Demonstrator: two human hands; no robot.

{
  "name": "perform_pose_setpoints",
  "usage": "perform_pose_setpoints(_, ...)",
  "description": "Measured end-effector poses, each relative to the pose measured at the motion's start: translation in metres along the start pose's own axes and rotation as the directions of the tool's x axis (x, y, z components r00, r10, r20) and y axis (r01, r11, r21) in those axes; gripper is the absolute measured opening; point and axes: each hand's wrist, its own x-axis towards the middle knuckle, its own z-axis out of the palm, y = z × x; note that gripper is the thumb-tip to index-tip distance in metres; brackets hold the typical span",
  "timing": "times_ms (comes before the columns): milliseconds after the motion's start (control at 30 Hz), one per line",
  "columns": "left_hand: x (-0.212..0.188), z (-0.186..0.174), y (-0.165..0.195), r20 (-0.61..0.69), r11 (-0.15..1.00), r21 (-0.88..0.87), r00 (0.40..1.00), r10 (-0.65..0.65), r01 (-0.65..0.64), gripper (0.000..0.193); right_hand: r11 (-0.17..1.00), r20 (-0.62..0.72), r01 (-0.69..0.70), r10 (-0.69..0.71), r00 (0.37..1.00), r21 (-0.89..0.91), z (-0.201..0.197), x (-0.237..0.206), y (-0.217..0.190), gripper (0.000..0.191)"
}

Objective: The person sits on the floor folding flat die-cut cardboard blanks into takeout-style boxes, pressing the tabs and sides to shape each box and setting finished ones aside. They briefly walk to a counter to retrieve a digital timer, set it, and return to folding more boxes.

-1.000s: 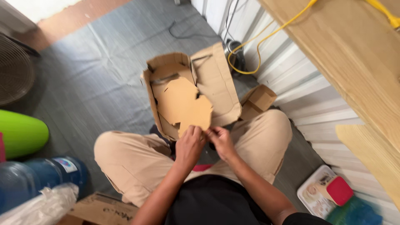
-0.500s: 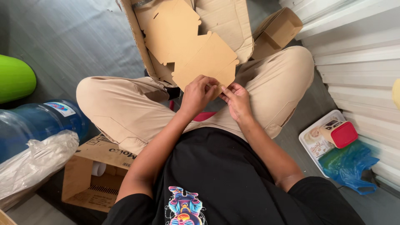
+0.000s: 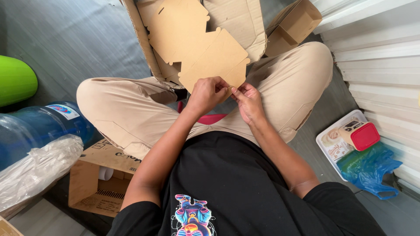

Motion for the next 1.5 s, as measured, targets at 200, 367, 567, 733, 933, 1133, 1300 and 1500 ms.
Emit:
perform_pose_setpoints(200, 0.006, 0.002, -0.007, 0.022, 0.999, 0.017, 0.999, 0.035, -0.036, 0.015, 1.000, 0.013, -0.004, 0.004, 1.000, 0.006, -0.002, 0.002, 0.001, 0.014)
perform_pose_setpoints(367, 0.005, 0.003, -0.010, 0.038, 1.000, 0.017, 0.999, 0.024, -0.025, 0.015, 1.000, 0.019, -0.001, 0.001, 1.000, -0.006, -0.002, 0.002, 0.001, 0.016)
perform_pose_setpoints(567, 0.004, 0.001, -0.012, 0.061, 0.999, -0.004, 0.997, 0.045, -0.045, 0.016, 0.999, 0.022, 0.025, -0.024, 0.999, -0.029, -0.001, 0.001, 0.001, 0.016)
perform_pose_setpoints(733, 0.006, 0.008, -0.014, 0.010, 0.985, 0.090, 0.989, 0.150, -0.150, 0.013, 0.999, 0.008, 0.020, -0.020, 1.000, -0.032, -0.001, 0.000, 0.001, 0.016)
perform_pose_setpoints(933, 0.004, 0.011, -0.019, 0.010, 0.980, 0.046, 0.981, 0.195, -0.195, 0.011, 0.998, -0.038, 0.020, -0.023, 0.999, -0.054, -0.002, 0.001, 0.002, 0.019)
perform_pose_setpoints(1133, 0.003, 0.021, -0.019, -0.020, 0.962, 0.167, 0.975, 0.222, -0.216, 0.010, 0.999, -0.008, 0.012, -0.012, 1.000, -0.033, -0.006, 0.003, 0.002, 0.015)
perform_pose_setpoints(1300, 0.000, 0.027, -0.017, -0.019, 0.967, 0.184, 0.983, 0.184, -0.178, 0.015, 1.000, 0.001, -0.017, 0.017, 1.000, -0.023, -0.005, 0.003, -0.001, 0.017)
perform_pose_setpoints(1500, 0.003, 0.024, -0.016, -0.018, 0.988, 0.084, 0.991, 0.130, -0.128, 0.016, 0.999, 0.007, -0.010, 0.010, 1.000, -0.044, -0.003, 0.002, -0.003, 0.020)
